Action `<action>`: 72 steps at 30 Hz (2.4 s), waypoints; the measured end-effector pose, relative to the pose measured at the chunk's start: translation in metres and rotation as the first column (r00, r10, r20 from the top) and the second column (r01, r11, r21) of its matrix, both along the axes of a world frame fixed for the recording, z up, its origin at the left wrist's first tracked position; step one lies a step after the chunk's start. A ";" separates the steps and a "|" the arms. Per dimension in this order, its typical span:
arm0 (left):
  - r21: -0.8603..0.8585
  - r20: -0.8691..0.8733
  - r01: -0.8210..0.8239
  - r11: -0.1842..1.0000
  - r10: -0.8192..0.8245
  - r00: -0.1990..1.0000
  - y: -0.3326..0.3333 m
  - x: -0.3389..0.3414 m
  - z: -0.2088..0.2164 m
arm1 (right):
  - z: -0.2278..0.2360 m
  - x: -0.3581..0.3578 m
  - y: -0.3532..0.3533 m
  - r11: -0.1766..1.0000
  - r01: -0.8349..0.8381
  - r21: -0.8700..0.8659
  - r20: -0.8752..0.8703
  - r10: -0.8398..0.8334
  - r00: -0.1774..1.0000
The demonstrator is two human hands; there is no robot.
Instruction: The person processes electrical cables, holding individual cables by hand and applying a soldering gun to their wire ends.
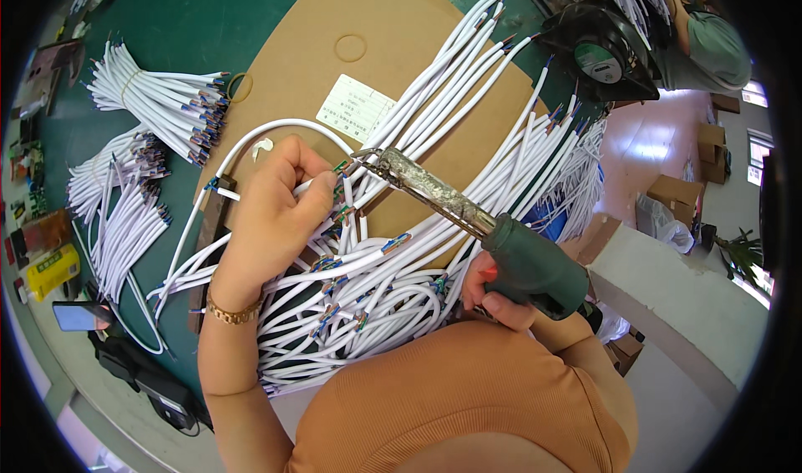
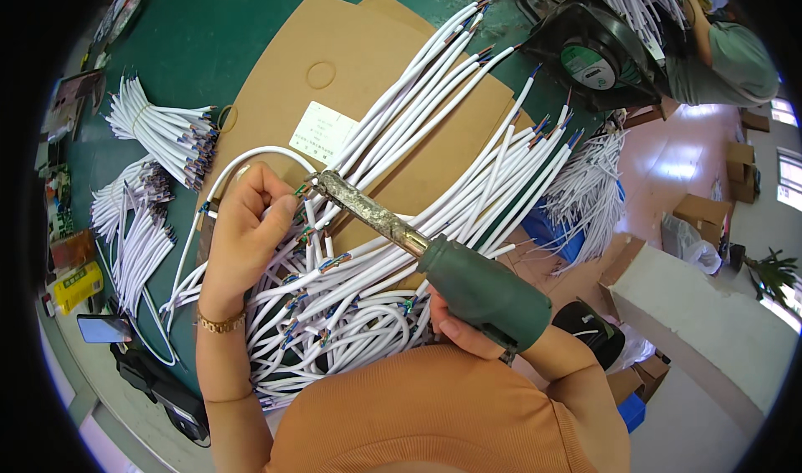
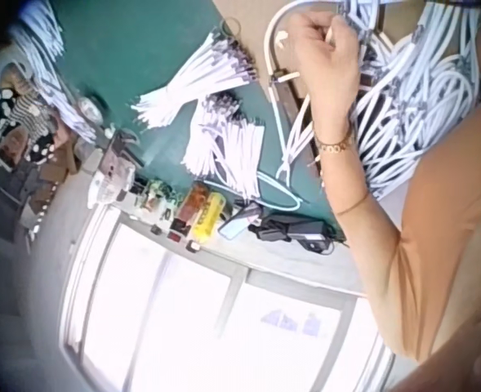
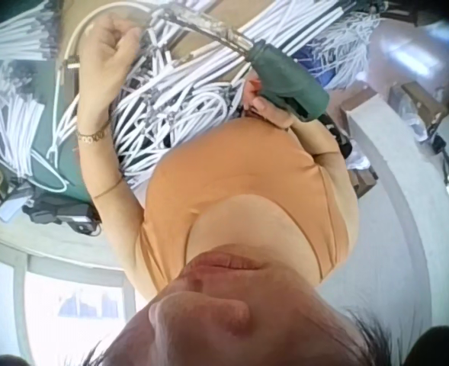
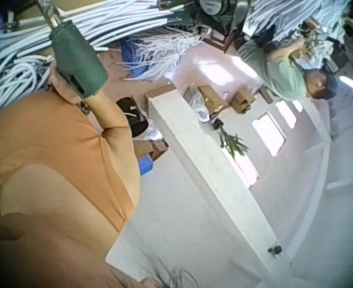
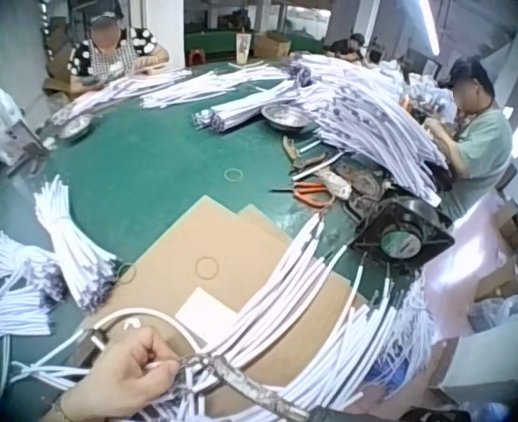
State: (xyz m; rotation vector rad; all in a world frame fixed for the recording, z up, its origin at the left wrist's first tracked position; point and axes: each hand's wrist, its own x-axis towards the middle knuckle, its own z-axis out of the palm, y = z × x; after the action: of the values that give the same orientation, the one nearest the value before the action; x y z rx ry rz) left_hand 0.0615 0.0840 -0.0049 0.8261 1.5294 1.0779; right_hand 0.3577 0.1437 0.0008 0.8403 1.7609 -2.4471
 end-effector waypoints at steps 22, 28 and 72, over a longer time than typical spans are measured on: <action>0.005 -0.145 0.080 0.997 -0.079 0.986 0.001 -0.002 -0.001 | 0.003 -0.014 0.001 0.824 0.007 0.566 -0.103 0.063 0.993; -0.026 -0.136 0.084 0.996 -0.087 0.987 0.002 -0.003 0.000 | 0.011 -0.014 -0.002 0.931 -0.023 0.365 0.044 0.007 0.999; 0.318 -0.742 0.222 0.922 0.096 0.664 -0.015 0.015 0.031 | 0.032 -0.044 -0.002 0.796 0.598 -0.089 -0.429 -0.573 0.698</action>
State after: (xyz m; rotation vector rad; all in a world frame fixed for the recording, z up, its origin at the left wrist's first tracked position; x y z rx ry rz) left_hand 0.0764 0.0691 0.0263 1.7643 1.9559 1.0494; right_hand 0.3140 0.1421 0.0331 1.0630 1.9280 -3.2348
